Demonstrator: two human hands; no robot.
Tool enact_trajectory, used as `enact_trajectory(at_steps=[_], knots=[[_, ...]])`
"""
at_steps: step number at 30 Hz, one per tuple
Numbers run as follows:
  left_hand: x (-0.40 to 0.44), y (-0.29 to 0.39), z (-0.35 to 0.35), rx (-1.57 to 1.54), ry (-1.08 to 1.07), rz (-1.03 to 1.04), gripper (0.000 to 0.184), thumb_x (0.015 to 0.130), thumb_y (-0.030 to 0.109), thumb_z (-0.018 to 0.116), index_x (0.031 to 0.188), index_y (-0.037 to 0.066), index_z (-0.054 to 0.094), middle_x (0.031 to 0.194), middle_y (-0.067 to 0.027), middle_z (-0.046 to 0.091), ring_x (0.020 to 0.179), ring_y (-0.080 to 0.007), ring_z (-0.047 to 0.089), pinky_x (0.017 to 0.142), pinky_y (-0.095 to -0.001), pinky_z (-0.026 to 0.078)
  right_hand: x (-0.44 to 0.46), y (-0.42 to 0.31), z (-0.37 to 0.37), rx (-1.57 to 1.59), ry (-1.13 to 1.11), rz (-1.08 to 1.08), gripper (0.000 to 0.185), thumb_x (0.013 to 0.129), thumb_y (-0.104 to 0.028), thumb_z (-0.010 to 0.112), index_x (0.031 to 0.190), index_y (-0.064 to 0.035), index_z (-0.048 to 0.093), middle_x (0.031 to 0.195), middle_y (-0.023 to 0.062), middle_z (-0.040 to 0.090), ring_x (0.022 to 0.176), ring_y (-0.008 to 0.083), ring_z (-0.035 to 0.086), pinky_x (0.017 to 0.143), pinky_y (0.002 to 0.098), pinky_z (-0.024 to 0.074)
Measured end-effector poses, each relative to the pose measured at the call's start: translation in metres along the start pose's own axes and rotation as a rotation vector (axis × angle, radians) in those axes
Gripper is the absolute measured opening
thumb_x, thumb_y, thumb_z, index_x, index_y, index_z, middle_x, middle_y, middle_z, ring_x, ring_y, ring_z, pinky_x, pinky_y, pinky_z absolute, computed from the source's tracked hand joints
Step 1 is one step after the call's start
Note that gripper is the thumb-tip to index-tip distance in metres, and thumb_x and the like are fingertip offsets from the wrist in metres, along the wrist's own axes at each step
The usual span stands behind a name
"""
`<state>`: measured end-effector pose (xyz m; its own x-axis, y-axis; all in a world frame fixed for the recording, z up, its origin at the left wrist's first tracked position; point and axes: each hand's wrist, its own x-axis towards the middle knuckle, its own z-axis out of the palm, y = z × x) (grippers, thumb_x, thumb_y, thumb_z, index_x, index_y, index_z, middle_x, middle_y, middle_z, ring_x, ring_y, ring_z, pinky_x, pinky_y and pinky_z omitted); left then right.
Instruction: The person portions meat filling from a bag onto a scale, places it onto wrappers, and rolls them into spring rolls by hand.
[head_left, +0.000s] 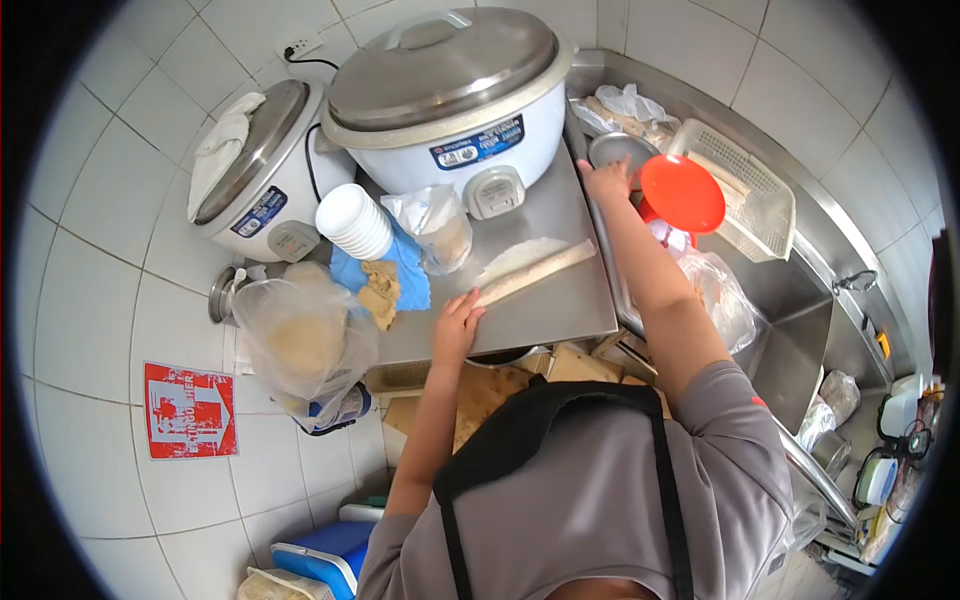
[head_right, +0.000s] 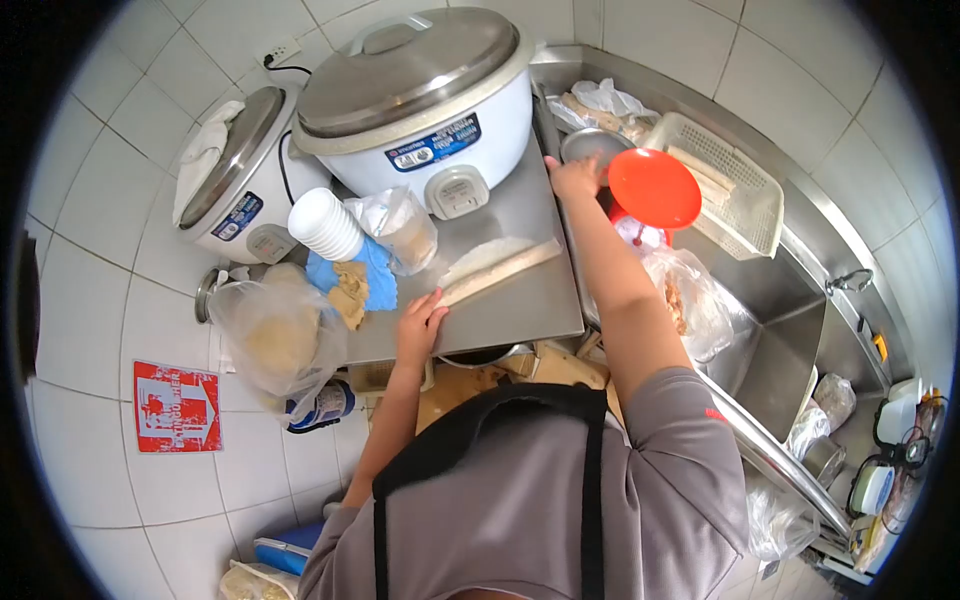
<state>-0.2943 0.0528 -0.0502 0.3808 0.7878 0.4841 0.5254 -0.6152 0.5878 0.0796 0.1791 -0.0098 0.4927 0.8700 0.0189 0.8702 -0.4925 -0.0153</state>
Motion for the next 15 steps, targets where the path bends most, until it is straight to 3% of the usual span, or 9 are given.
enact_trajectory(at_steps=[1, 4, 7, 8, 11, 12, 14, 15], knots=[[-0.001, 0.001, -0.002, -0.008, -0.002, -0.005, 0.034, 0.081, 0.016, 0.067, 0.112, 0.003, 0.063, 0.103, -0.0149, 0.064, 0.090, -0.0315, 0.059, 0.081, -0.0350, 0.047, 0.013, 0.006, 0.005, -0.131, -0.111, -0.020, 0.079, 0.095, -0.056, 0.010, 0.122, 0.0044, 0.055, 0.132, 0.0198, 0.050, 0.135, 0.0366, 0.028, 0.111, 0.0558, 0.0071], [0.001, 0.003, -0.002, -0.030, -0.001, -0.020, 0.034, 0.081, 0.016, 0.068, 0.111, 0.003, 0.063, 0.103, -0.0147, 0.064, 0.091, -0.0310, 0.059, 0.081, -0.0348, 0.047, 0.044, 0.017, 0.043, 0.020, -0.086, 0.141, 0.080, 0.096, -0.052, 0.005, 0.120, 0.0050, 0.056, 0.125, 0.0226, 0.054, 0.130, 0.0390, 0.036, 0.111, 0.0542, 0.0070], [0.000, -0.002, 0.001, -0.062, 0.035, -0.004, 0.033, 0.079, 0.016, 0.070, 0.109, 0.003, 0.064, 0.102, -0.0148, 0.064, 0.091, -0.0309, 0.059, 0.081, -0.0347, 0.047, 0.030, 0.020, 0.025, 0.039, -0.116, -0.015, 0.079, 0.097, -0.051, 0.006, 0.117, 0.0049, 0.058, 0.124, 0.0245, 0.054, 0.129, 0.0382, 0.037, 0.110, 0.0554, 0.0099], [-0.002, -0.002, 0.002, -0.065, 0.044, -0.006, 0.033, 0.078, 0.016, 0.070, 0.108, 0.002, 0.064, 0.101, -0.0146, 0.064, 0.091, -0.0309, 0.059, 0.081, -0.0346, 0.047, 0.041, 0.026, 0.042, 0.009, -0.055, -0.038, 0.077, 0.097, -0.052, 0.012, 0.111, 0.0059, 0.061, 0.122, 0.0255, 0.054, 0.129, 0.0376, 0.038, 0.107, 0.0571, 0.0182], [0.002, 0.001, -0.001, -0.060, 0.062, -0.012, 0.033, 0.077, 0.015, 0.072, 0.106, 0.002, 0.064, 0.099, -0.0141, 0.064, 0.090, -0.0307, 0.058, 0.080, -0.0345, 0.047, -0.013, 0.007, -0.003, 0.226, 0.254, 0.098, 0.073, 0.097, -0.053, 0.022, 0.106, 0.0069, 0.062, 0.121, 0.0240, 0.056, 0.124, 0.0384, 0.044, 0.102, 0.0566, 0.0285], [0.002, 0.002, -0.002, -0.050, 0.058, -0.024, 0.033, 0.076, 0.015, 0.072, 0.105, 0.001, 0.064, 0.098, -0.0139, 0.064, 0.090, -0.0307, 0.058, 0.079, -0.0346, 0.047, -0.040, -0.002, -0.024, 0.199, 0.229, 0.021, 0.070, 0.095, -0.054, 0.031, 0.101, 0.0078, 0.063, 0.116, 0.0228, 0.059, 0.114, 0.0398, 0.051, 0.094, 0.0539, 0.0396], [0.002, -0.001, 0.000, -0.055, 0.069, -0.018, 0.034, 0.075, 0.015, 0.073, 0.105, 0.001, 0.064, 0.096, -0.0131, 0.063, 0.088, -0.0303, 0.056, 0.077, -0.0353, 0.047, -0.064, -0.020, -0.012, 0.192, 0.176, -0.119, 0.068, 0.094, -0.054, 0.033, 0.095, 0.0063, 0.064, 0.107, 0.0215, 0.062, 0.101, 0.0386, 0.058, 0.083, 0.0514, 0.0470], [0.001, -0.001, 0.000, -0.058, 0.070, -0.024, 0.034, 0.075, 0.015, 0.073, 0.105, 0.001, 0.064, 0.096, -0.0130, 0.063, 0.087, -0.0303, 0.056, 0.077, -0.0354, 0.047, -0.080, -0.030, 0.004, 0.107, 0.128, -0.347, 0.064, 0.095, -0.052, 0.035, 0.088, 0.0052, 0.064, 0.101, 0.0220, 0.062, 0.094, 0.0375, 0.059, 0.074, 0.0506, 0.0493]])
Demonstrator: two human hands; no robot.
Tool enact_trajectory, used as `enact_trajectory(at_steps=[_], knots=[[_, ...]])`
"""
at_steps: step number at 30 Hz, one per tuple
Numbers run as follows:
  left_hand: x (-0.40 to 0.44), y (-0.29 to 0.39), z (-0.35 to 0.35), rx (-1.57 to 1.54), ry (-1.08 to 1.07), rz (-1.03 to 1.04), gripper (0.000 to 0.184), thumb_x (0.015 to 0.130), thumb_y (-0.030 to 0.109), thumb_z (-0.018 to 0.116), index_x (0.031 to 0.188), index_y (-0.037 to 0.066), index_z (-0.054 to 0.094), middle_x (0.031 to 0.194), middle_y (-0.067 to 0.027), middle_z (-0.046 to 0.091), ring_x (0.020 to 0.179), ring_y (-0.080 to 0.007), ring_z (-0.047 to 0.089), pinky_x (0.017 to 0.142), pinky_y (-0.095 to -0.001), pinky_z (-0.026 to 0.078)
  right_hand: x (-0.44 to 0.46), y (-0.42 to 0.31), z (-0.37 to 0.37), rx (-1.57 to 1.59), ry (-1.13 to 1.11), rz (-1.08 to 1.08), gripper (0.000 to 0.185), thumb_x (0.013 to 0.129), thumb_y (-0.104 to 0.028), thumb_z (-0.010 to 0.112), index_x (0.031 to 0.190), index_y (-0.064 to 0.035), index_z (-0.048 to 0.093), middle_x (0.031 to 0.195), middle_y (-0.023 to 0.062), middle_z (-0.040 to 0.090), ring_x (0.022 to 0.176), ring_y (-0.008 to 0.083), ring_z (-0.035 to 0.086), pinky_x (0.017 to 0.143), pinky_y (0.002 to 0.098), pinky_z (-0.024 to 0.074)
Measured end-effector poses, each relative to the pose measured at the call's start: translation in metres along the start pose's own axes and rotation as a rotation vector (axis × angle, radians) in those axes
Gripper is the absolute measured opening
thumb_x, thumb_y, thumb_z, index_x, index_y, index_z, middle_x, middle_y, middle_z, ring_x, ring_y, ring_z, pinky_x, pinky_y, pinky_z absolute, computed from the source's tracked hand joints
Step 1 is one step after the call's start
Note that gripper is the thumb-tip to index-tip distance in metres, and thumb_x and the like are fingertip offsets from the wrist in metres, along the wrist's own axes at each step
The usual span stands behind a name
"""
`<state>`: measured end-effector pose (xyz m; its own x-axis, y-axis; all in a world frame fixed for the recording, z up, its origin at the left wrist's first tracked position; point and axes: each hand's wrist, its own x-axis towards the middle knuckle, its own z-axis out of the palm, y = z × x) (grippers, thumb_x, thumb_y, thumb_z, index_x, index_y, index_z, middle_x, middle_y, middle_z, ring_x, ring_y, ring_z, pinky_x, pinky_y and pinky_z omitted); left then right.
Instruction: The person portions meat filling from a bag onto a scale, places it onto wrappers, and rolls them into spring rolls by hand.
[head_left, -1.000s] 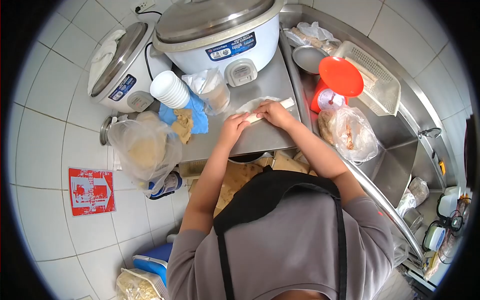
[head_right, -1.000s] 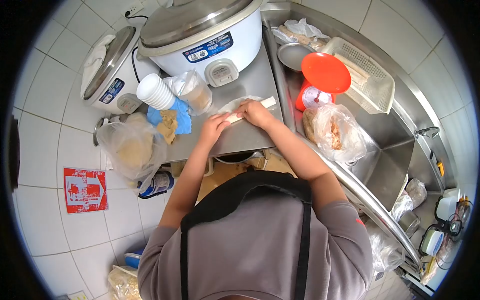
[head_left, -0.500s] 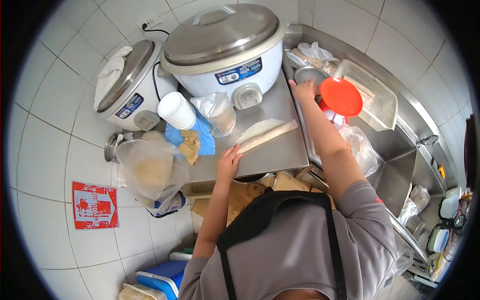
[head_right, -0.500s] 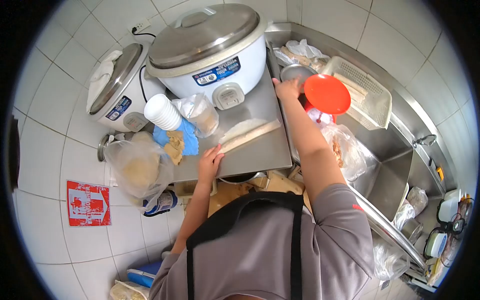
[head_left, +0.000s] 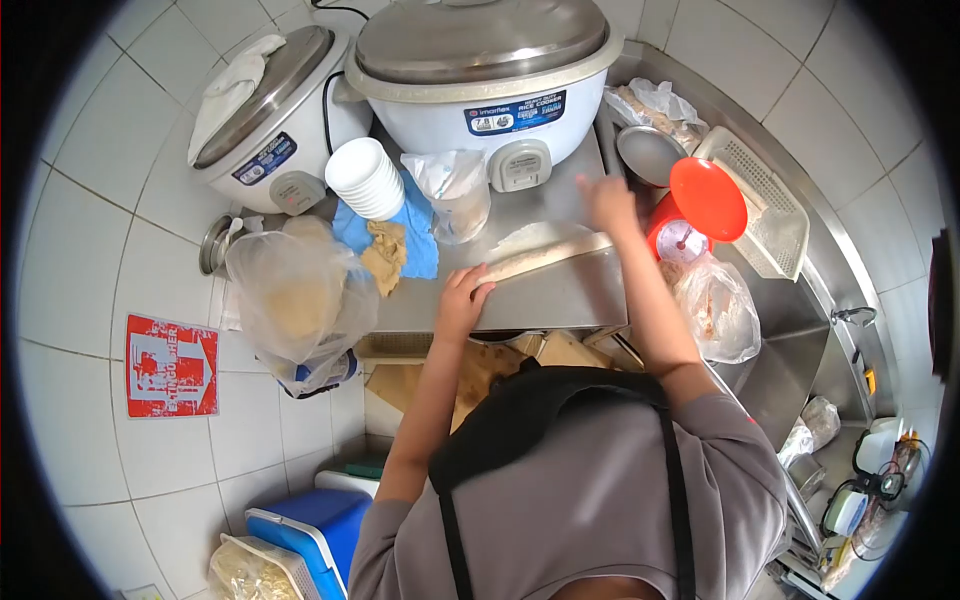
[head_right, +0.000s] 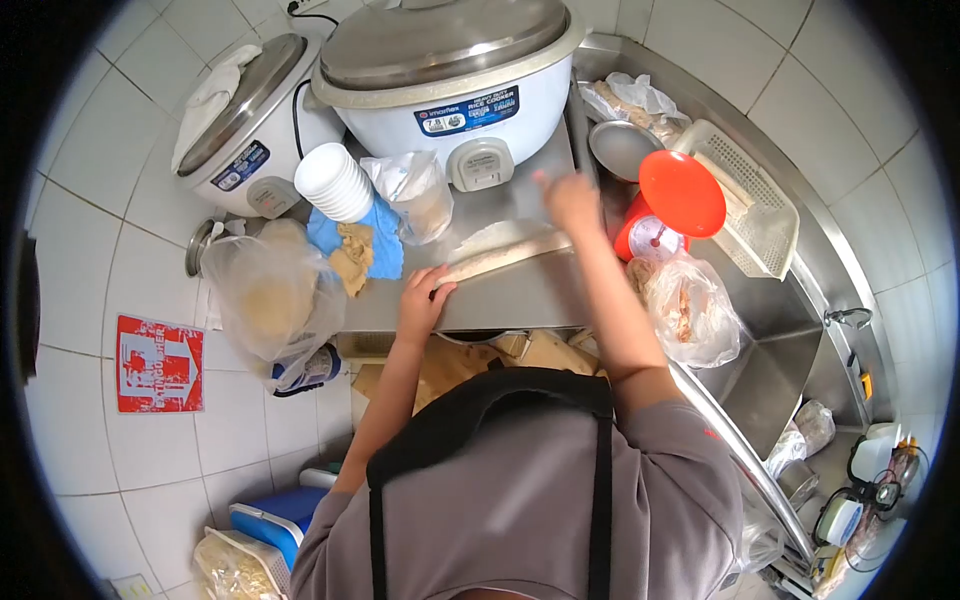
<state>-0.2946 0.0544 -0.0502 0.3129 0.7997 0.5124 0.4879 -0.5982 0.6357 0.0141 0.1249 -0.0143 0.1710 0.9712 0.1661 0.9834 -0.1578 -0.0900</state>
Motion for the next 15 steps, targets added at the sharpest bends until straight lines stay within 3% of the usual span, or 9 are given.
enact_trajectory(at_steps=[1, 2, 4, 7, 10, 11, 14, 15], knots=[[0.000, 0.000, 0.000, -0.003, 0.001, -0.005, 0.034, 0.075, 0.015, 0.073, 0.105, 0.001, 0.064, 0.095, -0.0128, 0.062, 0.087, -0.0303, 0.056, 0.077, -0.0354, 0.047, -0.029, -0.036, -0.016, 0.143, -0.008, -0.037, 0.067, 0.096, -0.052, 0.028, 0.084, 0.0026, 0.064, 0.095, 0.0221, 0.062, 0.093, 0.0358, 0.059, 0.077, 0.0518, 0.0462], [0.001, 0.001, -0.001, -0.004, 0.001, -0.008, 0.034, 0.075, 0.015, 0.073, 0.105, 0.001, 0.064, 0.095, -0.0127, 0.062, 0.087, -0.0303, 0.056, 0.076, -0.0355, 0.046, -0.045, -0.058, 0.007, 0.084, -0.070, -0.164, 0.067, 0.095, -0.053, 0.029, 0.088, 0.0035, 0.064, 0.096, 0.0205, 0.062, 0.093, 0.0365, 0.059, 0.079, 0.0504, 0.0462], [0.001, 0.002, -0.002, 0.004, -0.002, -0.010, 0.034, 0.075, 0.016, 0.073, 0.104, 0.001, 0.064, 0.094, -0.0127, 0.062, 0.087, -0.0303, 0.056, 0.076, -0.0356, 0.046, -0.075, -0.105, -0.004, 0.353, -0.249, -0.194, 0.070, 0.094, -0.056, 0.031, 0.103, 0.0066, 0.061, 0.108, 0.0217, 0.060, 0.104, 0.0366, 0.056, 0.091, 0.0474, 0.0424], [0.000, 0.004, -0.002, 0.013, -0.006, -0.009, 0.033, 0.075, 0.016, 0.073, 0.103, 0.001, 0.064, 0.094, -0.0124, 0.062, 0.086, -0.0303, 0.056, 0.076, -0.0358, 0.046, -0.087, -0.125, 0.012, 0.261, -0.127, -0.360, 0.077, 0.092, -0.059, 0.032, 0.122, 0.0101, 0.049, 0.127, 0.0237, 0.049, 0.121, 0.0347, 0.046, 0.104, 0.0433, 0.0315], [0.001, 0.007, -0.004, 0.034, -0.009, -0.012, 0.033, 0.075, 0.016, 0.073, 0.102, 0.000, 0.064, 0.094, -0.0121, 0.062, 0.086, -0.0301, 0.057, 0.076, -0.0361, 0.046, -0.078, -0.111, -0.025, 0.090, -0.369, 0.027, 0.081, 0.092, -0.059, 0.031, 0.131, 0.0119, 0.038, 0.140, 0.0237, 0.036, 0.131, 0.0322, 0.034, 0.110, 0.0408, 0.0220], [0.002, 0.009, -0.004, 0.042, -0.009, -0.017, 0.033, 0.074, 0.016, 0.073, 0.101, 0.000, 0.064, 0.094, -0.0120, 0.062, 0.086, -0.0299, 0.057, 0.076, -0.0361, 0.047, -0.073, -0.099, 0.000, 0.063, -0.288, 0.061, 0.083, 0.091, -0.060, 0.033, 0.133, 0.0116, 0.035, 0.143, 0.0230, 0.033, 0.133, 0.0339, 0.031, 0.110, 0.0399, 0.0217], [-0.001, 0.000, 0.001, 0.023, 0.029, 0.019, 0.033, 0.074, 0.016, 0.073, 0.101, 0.000, 0.064, 0.094, -0.0116, 0.062, 0.086, -0.0295, 0.057, 0.074, -0.0359, 0.047, -0.080, -0.124, -0.027, 0.316, -0.459, -0.066, 0.085, 0.089, -0.061, 0.038, 0.133, 0.0116, 0.034, 0.141, 0.0238, 0.035, 0.132, 0.0366, 0.032, 0.110, 0.0401, 0.0225], [-0.002, 0.000, 0.001, 0.031, 0.017, 0.019, 0.032, 0.074, 0.016, 0.073, 0.101, 0.001, 0.064, 0.094, -0.0115, 0.063, 0.086, -0.0294, 0.057, 0.075, -0.0358, 0.047, -0.077, -0.131, 0.006, 0.295, -0.408, -0.296, 0.085, 0.088, -0.060, 0.041, 0.133, 0.0115, 0.033, 0.141, 0.0240, 0.035, 0.131, 0.0381, 0.032, 0.110, 0.0401, 0.0228]])
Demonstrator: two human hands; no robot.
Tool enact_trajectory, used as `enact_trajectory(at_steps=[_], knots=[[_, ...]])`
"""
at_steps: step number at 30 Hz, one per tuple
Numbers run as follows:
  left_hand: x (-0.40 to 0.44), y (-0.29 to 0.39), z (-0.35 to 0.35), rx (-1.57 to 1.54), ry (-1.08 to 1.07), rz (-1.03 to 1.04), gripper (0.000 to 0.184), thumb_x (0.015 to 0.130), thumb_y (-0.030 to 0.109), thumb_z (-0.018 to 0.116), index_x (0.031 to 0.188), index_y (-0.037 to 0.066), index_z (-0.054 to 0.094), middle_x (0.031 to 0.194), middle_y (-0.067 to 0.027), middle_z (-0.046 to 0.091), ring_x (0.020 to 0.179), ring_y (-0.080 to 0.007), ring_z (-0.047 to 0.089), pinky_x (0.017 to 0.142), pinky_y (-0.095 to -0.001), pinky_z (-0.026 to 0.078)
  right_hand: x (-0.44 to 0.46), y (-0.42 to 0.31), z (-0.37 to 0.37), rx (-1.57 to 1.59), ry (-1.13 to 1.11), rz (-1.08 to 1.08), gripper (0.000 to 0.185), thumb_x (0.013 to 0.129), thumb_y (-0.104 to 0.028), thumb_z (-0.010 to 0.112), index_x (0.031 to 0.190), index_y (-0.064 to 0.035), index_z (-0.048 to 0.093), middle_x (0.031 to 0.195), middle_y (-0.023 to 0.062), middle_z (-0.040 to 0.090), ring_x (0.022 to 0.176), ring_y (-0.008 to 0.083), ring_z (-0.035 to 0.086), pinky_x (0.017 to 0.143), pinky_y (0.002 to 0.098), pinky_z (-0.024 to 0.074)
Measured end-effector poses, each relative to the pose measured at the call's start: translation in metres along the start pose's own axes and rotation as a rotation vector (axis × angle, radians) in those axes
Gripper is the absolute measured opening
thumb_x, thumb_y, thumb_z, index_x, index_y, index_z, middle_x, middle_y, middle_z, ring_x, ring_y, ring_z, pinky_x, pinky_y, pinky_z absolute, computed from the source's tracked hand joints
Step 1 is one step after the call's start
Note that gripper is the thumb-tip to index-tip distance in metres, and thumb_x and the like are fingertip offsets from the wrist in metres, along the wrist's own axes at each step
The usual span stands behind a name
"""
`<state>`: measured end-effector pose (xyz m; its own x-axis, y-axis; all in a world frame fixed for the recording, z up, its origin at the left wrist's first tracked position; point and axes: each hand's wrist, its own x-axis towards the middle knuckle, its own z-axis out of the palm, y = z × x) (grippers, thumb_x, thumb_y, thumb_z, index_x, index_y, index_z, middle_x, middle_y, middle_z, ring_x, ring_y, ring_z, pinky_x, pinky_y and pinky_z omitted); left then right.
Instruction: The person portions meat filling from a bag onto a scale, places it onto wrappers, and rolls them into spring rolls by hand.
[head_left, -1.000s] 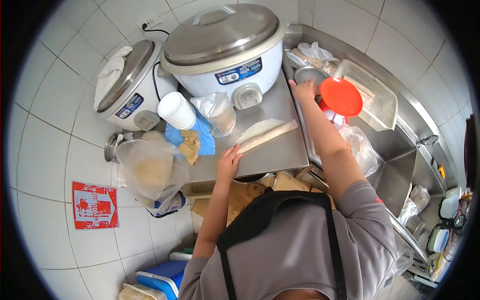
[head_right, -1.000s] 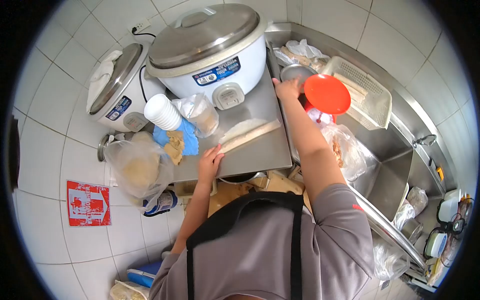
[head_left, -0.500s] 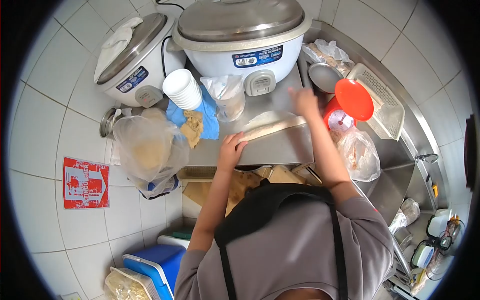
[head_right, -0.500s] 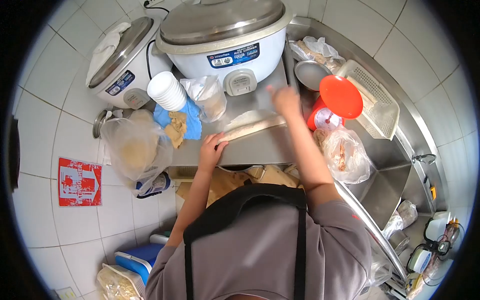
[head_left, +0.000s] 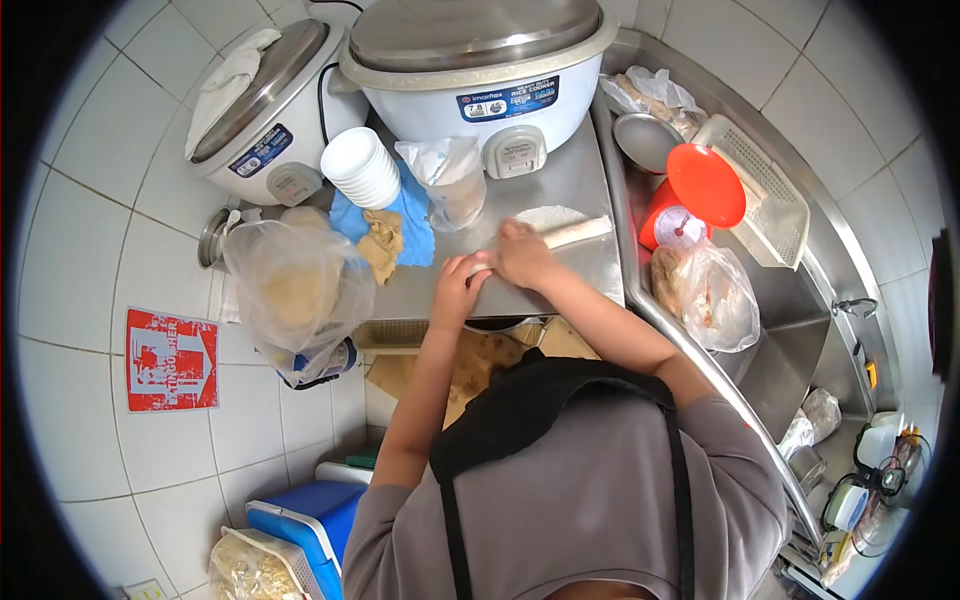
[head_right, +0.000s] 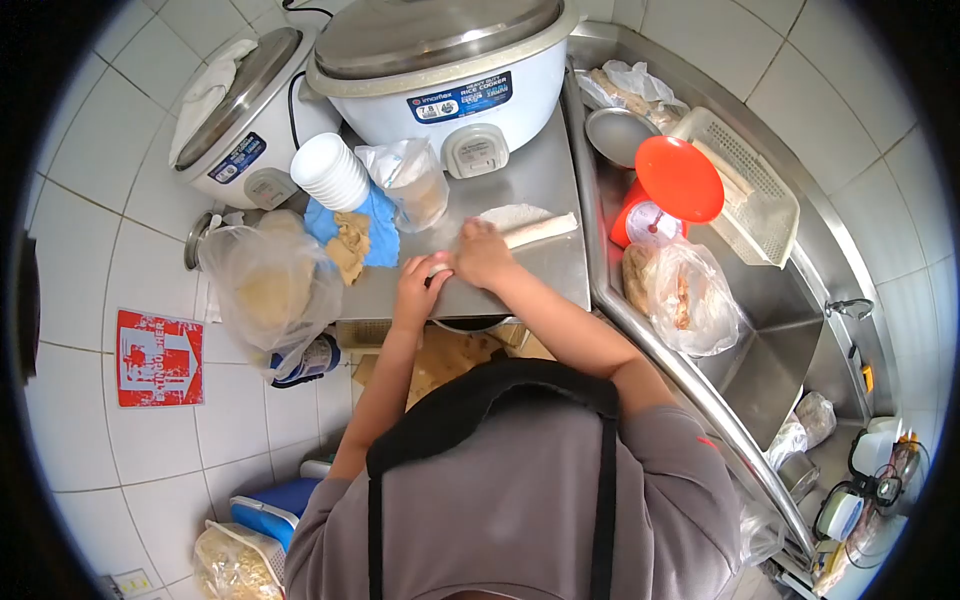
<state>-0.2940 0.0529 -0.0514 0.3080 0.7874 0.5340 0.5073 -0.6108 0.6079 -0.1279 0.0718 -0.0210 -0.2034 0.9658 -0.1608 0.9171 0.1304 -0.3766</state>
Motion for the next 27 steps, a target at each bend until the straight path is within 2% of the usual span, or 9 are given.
enact_trajectory(at_steps=[3, 8, 12, 15, 16, 19, 22, 25, 27], knots=[[0.001, 0.001, -0.004, 0.018, -0.020, 0.002, 0.032, 0.075, 0.016, 0.073, 0.102, 0.001, 0.064, 0.094, -0.0115, 0.062, 0.086, -0.0294, 0.057, 0.075, -0.0356, 0.047, -0.005, 0.005, -0.008, 0.106, 0.020, 0.109, 0.082, 0.089, -0.059, 0.041, 0.132, 0.0116, 0.035, 0.141, 0.0232, 0.036, 0.129, 0.0390, 0.033, 0.110, 0.0399, 0.0231], [0.002, 0.004, -0.004, 0.016, -0.025, 0.000, 0.033, 0.075, 0.017, 0.073, 0.102, 0.001, 0.064, 0.095, -0.0118, 0.062, 0.086, -0.0296, 0.057, 0.077, -0.0358, 0.046, -0.019, 0.052, -0.030, -0.096, 0.077, 0.351, 0.084, 0.091, -0.061, 0.032, 0.135, 0.0098, 0.034, 0.142, 0.0213, 0.034, 0.135, 0.0320, 0.028, 0.113, 0.0409, 0.0169], [0.003, 0.006, -0.004, 0.010, -0.041, 0.020, 0.032, 0.076, 0.015, 0.071, 0.104, 0.001, 0.063, 0.095, -0.0125, 0.061, 0.088, -0.0312, 0.056, 0.078, -0.0371, 0.047, -0.023, 0.010, -0.016, -0.093, 0.055, 0.041, 0.082, 0.091, -0.061, 0.031, 0.132, 0.0094, 0.039, 0.141, 0.0219, 0.036, 0.134, 0.0336, 0.030, 0.113, 0.0433, 0.0154], [0.001, 0.008, -0.006, 0.021, -0.048, 0.007, 0.031, 0.077, 0.015, 0.070, 0.104, 0.002, 0.063, 0.097, -0.0125, 0.061, 0.090, -0.0309, 0.056, 0.080, -0.0373, 0.046, -0.023, 0.023, -0.032, -0.134, -0.047, 0.150, 0.079, 0.091, -0.060, 0.031, 0.129, 0.0087, 0.044, 0.138, 0.0226, 0.040, 0.133, 0.0339, 0.031, 0.112, 0.0459, 0.0168], [0.002, 0.010, -0.007, 0.036, -0.056, -0.004, 0.031, 0.078, 0.016, 0.069, 0.104, 0.002, 0.063, 0.098, -0.0121, 0.061, 0.092, -0.0306, 0.055, 0.081, -0.0375, 0.046, -0.021, 0.039, -0.029, -0.180, 0.084, 0.255, 0.078, 0.092, -0.060, 0.028, 0.123, 0.0073, 0.051, 0.132, 0.0202, 0.047, 0.128, 0.0329, 0.039, 0.111, 0.0490, 0.0167], [0.009, 0.030, -0.007, 0.242, 0.011, 0.113, 0.032, 0.078, 0.015, 0.069, 0.106, 0.003, 0.063, 0.104, -0.0116, 0.060, 0.096, -0.0296, 0.055, 0.083, -0.0366, 0.046, -0.038, 0.087, -0.056, -0.036, 0.117, 0.297, 0.061, 0.091, -0.050, 0.044, 0.117, 0.0038, 0.057, 0.124, 0.0171, 0.052, 0.117, 0.0328, 0.049, 0.106, 0.0463, 0.0288], [0.015, 0.047, 0.015, 0.181, -0.054, 0.213, 0.033, 0.077, 0.014, 0.069, 0.108, 0.004, 0.063, 0.107, -0.0113, 0.059, 0.099, -0.0295, 0.055, 0.085, -0.0371, 0.045, -0.053, 0.101, -0.054, 0.210, 0.486, -0.127, 0.038, 0.082, -0.032, 0.064, 0.107, -0.0032, 0.062, 0.112, 0.0141, 0.058, 0.104, 0.0328, 0.055, 0.095, 0.0420, 0.0400], [0.029, 0.054, 0.036, 0.125, -0.158, 0.154, 0.035, 0.075, 0.016, 0.070, 0.108, 0.006, 0.063, 0.106, -0.0102, 0.060, 0.098, -0.0292, 0.055, 0.085, -0.0376, 0.045, -0.050, 0.106, -0.048, 0.205, 0.233, -0.153, 0.034, 0.069, -0.016, 0.074, 0.099, -0.0074, 0.062, 0.101, 0.0126, 0.061, 0.096, 0.0337, 0.057, 0.082, 0.0413, 0.0452], [0.040, 0.048, 0.044, 0.140, -0.202, 0.126, 0.035, 0.074, 0.017, 0.071, 0.107, 0.006, 0.064, 0.103, -0.0099, 0.061, 0.096, -0.0294, 0.056, 0.083, -0.0374, 0.046, -0.043, 0.110, -0.043, 0.193, 0.319, -0.235, 0.031, 0.069, -0.016, 0.074, 0.096, -0.0083, 0.062, 0.096, 0.0117, 0.062, 0.093, 0.0340, 0.058, 0.080, 0.0426, 0.0454]])
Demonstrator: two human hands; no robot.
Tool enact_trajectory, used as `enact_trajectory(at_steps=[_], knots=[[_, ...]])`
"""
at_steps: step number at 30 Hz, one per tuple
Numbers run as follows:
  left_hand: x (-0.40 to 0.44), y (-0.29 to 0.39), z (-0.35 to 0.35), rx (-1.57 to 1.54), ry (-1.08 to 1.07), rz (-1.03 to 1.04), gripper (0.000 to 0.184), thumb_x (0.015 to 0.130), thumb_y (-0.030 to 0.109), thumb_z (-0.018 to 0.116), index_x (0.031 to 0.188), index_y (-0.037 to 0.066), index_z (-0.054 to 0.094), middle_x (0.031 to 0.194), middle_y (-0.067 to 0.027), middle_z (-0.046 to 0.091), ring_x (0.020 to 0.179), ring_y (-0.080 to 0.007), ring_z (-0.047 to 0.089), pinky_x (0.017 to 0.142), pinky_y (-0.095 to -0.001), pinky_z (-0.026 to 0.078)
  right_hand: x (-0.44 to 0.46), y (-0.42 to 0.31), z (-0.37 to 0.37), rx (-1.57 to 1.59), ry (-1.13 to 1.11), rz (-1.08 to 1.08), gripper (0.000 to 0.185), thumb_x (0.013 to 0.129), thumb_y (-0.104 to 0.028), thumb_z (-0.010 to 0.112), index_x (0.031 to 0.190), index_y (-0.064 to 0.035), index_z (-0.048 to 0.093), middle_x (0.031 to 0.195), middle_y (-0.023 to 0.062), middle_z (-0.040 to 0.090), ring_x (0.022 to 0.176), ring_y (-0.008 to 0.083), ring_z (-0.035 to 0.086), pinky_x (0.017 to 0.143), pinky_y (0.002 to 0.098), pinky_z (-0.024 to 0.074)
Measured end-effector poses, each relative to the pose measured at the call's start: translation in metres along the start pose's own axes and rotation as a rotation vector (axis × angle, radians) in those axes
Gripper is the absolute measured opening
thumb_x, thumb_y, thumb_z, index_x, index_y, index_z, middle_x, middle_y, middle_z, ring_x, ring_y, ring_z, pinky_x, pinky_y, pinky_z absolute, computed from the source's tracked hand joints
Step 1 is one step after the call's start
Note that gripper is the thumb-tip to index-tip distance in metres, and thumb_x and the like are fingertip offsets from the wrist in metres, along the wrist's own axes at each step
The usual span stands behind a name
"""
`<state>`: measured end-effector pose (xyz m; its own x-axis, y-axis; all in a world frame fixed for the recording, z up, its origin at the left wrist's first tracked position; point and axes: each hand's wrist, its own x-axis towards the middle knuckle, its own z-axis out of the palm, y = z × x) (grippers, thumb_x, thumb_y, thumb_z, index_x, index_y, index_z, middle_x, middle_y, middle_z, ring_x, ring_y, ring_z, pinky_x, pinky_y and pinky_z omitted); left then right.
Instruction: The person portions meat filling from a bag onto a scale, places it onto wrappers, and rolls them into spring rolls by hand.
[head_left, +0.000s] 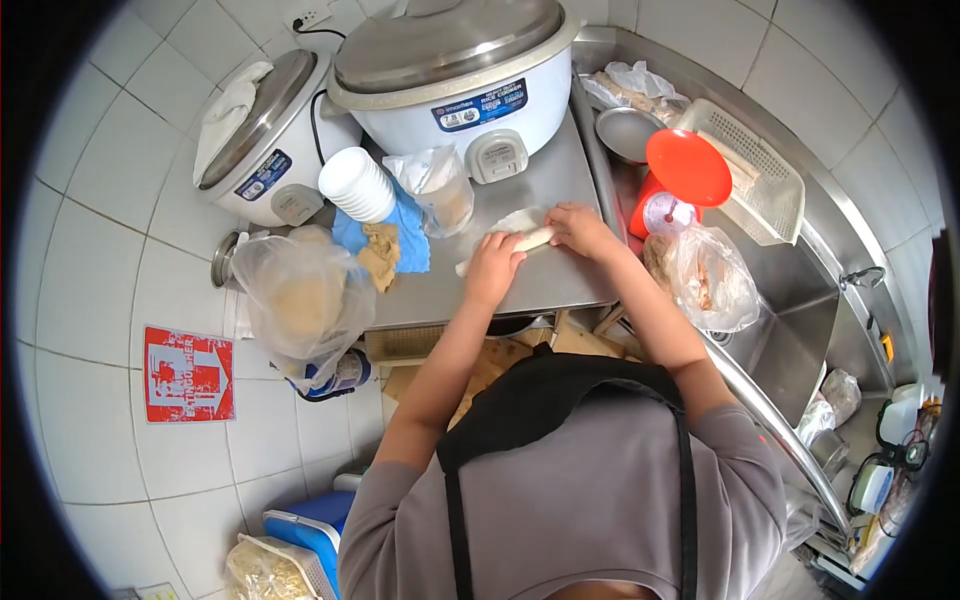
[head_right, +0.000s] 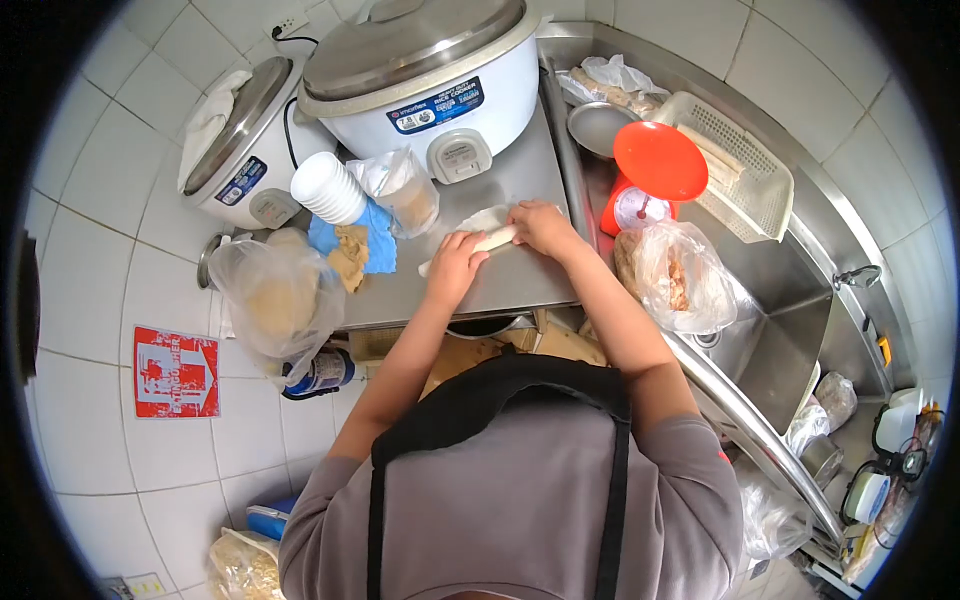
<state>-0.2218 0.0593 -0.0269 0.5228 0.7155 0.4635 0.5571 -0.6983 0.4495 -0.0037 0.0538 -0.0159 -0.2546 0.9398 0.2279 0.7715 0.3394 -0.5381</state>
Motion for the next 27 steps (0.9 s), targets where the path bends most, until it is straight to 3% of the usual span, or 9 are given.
enact_trajectory(at_steps=[7, 9, 12, 16, 18, 21, 24, 27], knots=[[0.003, -0.012, -0.022, -0.278, -0.370, -0.056, 0.035, 0.073, 0.019, 0.073, 0.104, 0.005, 0.066, 0.096, -0.0109, 0.064, 0.092, -0.0314, 0.058, 0.082, -0.0371, 0.047, -0.029, -0.005, 0.000, 0.194, -0.206, 0.107, 0.026, 0.071, -0.015, 0.074, 0.093, -0.0066, 0.063, 0.087, 0.0113, 0.062, 0.085, 0.0318, 0.058, 0.076, 0.0391, 0.0447], [-0.006, -0.004, -0.028, -0.354, -0.450, -0.108, 0.035, 0.073, 0.020, 0.072, 0.104, 0.004, 0.065, 0.098, -0.0108, 0.064, 0.094, -0.0311, 0.058, 0.083, -0.0366, 0.047, -0.043, -0.005, -0.001, 0.281, -0.146, 0.063, 0.025, 0.072, -0.016, 0.073, 0.095, -0.0075, 0.065, 0.087, 0.0108, 0.061, 0.086, 0.0312, 0.057, 0.077, 0.0388, 0.0446], [-0.012, 0.007, -0.026, -0.209, -0.168, 0.085, 0.037, 0.074, 0.019, 0.072, 0.106, 0.002, 0.065, 0.100, -0.0106, 0.064, 0.094, -0.0303, 0.059, 0.084, -0.0357, 0.047, -0.049, -0.004, 0.003, 0.229, -0.038, 0.066, 0.023, 0.072, -0.015, 0.073, 0.094, -0.0087, 0.068, 0.088, 0.0098, 0.061, 0.086, 0.0296, 0.056, 0.076, 0.0380, 0.0445], [-0.023, 0.016, -0.012, -0.156, -0.085, 0.103, 0.036, 0.076, 0.017, 0.071, 0.107, 0.000, 0.064, 0.099, -0.0116, 0.064, 0.094, -0.0306, 0.059, 0.082, -0.0349, 0.048, -0.043, -0.013, 0.002, -0.092, 0.153, 0.025, 0.016, 0.072, -0.014, 0.071, 0.087, -0.0100, 0.071, 0.086, 0.0099, 0.060, 0.088, 0.0286, 0.055, 0.079, 0.0367, 0.0448], [-0.023, 0.012, -0.010, -0.170, -0.065, 0.097, 0.033, 0.077, 0.016, 0.070, 0.106, 0.000, 0.064, 0.099, -0.0121, 0.064, 0.093, -0.0306, 0.059, 0.082, -0.0351, 0.048, -0.035, -0.025, -0.003, 0.023, 0.131, -0.048, 0.016, 0.070, -0.014, 0.071, 0.085, -0.0098, 0.072, 0.085, 0.0089, 0.060, 0.087, 0.0284, 0.056, 0.080, 0.0367, 0.0446], [-0.011, 0.001, -0.012, -0.292, -0.200, -0.046, 0.029, 0.078, 0.015, 0.068, 0.103, 0.001, 0.065, 0.098, -0.0119, 0.064, 0.092, -0.0297, 0.059, 0.081, -0.0363, 0.048, -0.028, -0.028, 0.006, 0.103, 0.066, -0.097, 0.017, 0.068, -0.014, 0.072, 0.084, -0.0090, 0.072, 0.083, 0.0081, 0.061, 0.085, 0.0286, 0.056, 0.080, 0.0374, 0.0446], [-0.002, -0.001, -0.011, -0.165, -0.188, -0.024, 0.028, 0.078, 0.014, 0.069, 0.102, 0.001, 0.066, 0.097, -0.0124, 0.064, 0.090, -0.0295, 0.059, 0.080, -0.0368, 0.048, -0.016, -0.018, 0.015, 0.140, 0.022, -0.043, 0.015, 0.067, -0.014, 0.072, 0.082, -0.0112, 0.072, 0.080, 0.0079, 0.062, 0.084, 0.0290, 0.057, 0.080, 0.0381, 0.0450], [-0.008, 0.016, -0.003, -0.103, -0.008, 0.117, 0.029, 0.077, 0.014, 0.069, 0.103, 0.001, 0.066, 0.095, -0.0143, 0.064, 0.087, -0.0313, 0.059, 0.079, -0.0366, 0.048, -0.006, -0.009, 0.019, 0.106, -0.007, 0.047, 0.012, 0.070, -0.018, 0.071, 0.081, -0.0135, 0.072, 0.083, 0.0068, 0.062, 0.087, 0.0285, 0.057, 0.081, 0.0376, 0.0444]])
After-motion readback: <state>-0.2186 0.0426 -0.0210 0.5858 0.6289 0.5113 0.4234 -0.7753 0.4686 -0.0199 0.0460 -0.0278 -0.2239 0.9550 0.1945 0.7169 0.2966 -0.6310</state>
